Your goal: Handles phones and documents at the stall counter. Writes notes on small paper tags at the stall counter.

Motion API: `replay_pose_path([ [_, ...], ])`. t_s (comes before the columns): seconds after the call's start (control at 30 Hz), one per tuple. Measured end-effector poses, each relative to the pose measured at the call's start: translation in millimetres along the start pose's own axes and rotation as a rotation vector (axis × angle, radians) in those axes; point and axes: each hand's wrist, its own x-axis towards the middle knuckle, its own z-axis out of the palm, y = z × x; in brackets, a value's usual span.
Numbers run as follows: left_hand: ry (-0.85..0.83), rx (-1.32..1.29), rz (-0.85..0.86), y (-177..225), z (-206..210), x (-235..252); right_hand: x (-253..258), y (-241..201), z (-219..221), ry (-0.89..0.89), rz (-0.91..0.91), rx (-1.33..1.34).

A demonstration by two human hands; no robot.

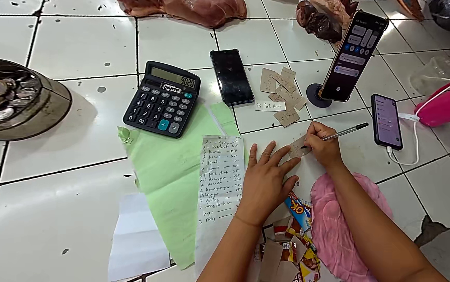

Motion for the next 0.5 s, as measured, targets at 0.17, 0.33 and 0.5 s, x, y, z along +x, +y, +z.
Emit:
replay_pose_path([
  [0.17,0.032,0.000,0.008,-0.1,1.4,-0.4,0.5,-0.1,0.2,0.003,-0.010,-0.066],
  [0.33,0.020,0.005,0.006,0.1,0.7,-0.4,0.6,-2.7,0.6,0.036,0.006,-0.095],
  [0.5,0.024,0.005,0.006,0.3,0.8,-0.5,1.3,-5.3,1.2,0.060,0.014,-0.133],
])
